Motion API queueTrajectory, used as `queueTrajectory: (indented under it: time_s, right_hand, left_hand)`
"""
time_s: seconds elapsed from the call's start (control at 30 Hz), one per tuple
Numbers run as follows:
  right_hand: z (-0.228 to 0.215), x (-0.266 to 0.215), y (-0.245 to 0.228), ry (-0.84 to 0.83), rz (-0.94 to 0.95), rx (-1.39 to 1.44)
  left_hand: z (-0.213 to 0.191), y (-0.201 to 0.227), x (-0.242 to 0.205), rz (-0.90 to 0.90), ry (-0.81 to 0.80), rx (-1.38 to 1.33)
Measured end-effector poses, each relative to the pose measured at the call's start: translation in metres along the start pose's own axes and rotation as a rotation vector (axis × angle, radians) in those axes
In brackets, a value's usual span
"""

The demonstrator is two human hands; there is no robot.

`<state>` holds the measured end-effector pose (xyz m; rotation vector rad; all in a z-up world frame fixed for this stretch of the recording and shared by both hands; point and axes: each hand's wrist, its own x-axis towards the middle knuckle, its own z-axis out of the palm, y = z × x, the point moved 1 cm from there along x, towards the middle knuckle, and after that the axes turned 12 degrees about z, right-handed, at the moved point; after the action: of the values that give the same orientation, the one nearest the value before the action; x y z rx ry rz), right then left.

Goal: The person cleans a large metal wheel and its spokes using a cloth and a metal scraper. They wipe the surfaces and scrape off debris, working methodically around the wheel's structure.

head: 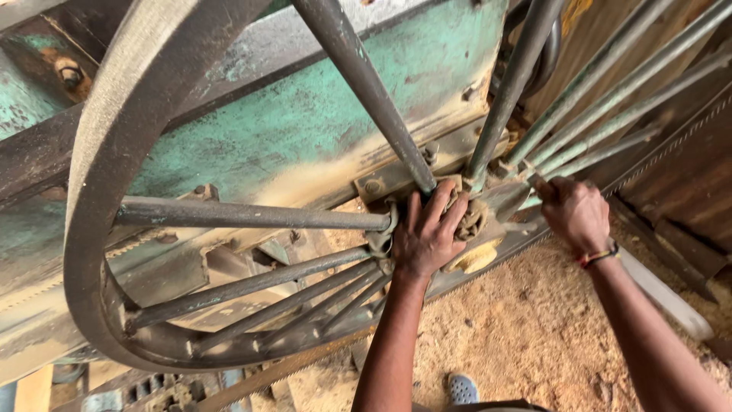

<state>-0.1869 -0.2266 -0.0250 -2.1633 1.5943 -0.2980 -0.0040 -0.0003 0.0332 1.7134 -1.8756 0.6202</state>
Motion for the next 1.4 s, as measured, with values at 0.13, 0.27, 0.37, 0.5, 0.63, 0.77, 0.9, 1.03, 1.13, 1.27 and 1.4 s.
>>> queueTrajectory:
  time_s: [0.13, 0.27, 0.37, 0.5, 0.63, 0.77, 0.9, 1.03, 1.13, 1.27, 1.4]
  right_hand:
    - [-0.003, 0.001, 0.001, 0.080, -0.145, 0.168]
    - [0.008, 0.010, 0.004, 0.054, -0.046, 0.054]
    - [0.019, 0.011, 0.014, 0.106, -0.061, -0.041]
    - [0.021, 0.012, 0.021, 0.081, -0.053, 0.097]
    - [0.013, 0.020, 0.006, -0.096, 0.038, 0.233]
    - [-0.007, 0.011, 0.003, -0.133, 0.056, 0.168]
    - [0.005, 0.022, 0.004, -0.107, 0.016, 0.076]
    - [-0.004, 0.019, 0.009, -0.176, 0.115, 0.145]
    - [0.000, 0.013, 0.007, -0.145, 0.068, 0.170]
    - [0.002, 0.028, 0.007, -0.153, 0.053, 0.118]
    - [0.002, 0.021, 0.014, -0.128, 0.056, 0.010]
  left_hand:
    - [0.008, -0.004, -0.002, -0.011, -0.005, -0.007]
    - [0.021, -0.006, -0.007, 0.011, -0.023, 0.015]
    - [0.028, -0.009, -0.011, -0.006, -0.096, -0.043]
    - [0.019, -0.004, -0.009, -0.018, -0.036, 0.013]
    - [0.020, -0.004, -0.010, 0.032, 0.007, 0.019]
    - [0.020, -0.005, -0.010, -0.025, -0.057, -0.003]
    - [0.033, -0.011, -0.014, 0.009, -0.039, -0.024]
    - [0.022, -0.008, -0.005, 0.047, 0.011, 0.064]
    - [0.017, -0.001, -0.011, -0.024, -0.018, 0.021]
    - [0.020, -0.006, -0.010, 0.006, -0.018, 0.057]
    - [0.025, -0.006, -0.013, -0.005, -0.028, 0.034]
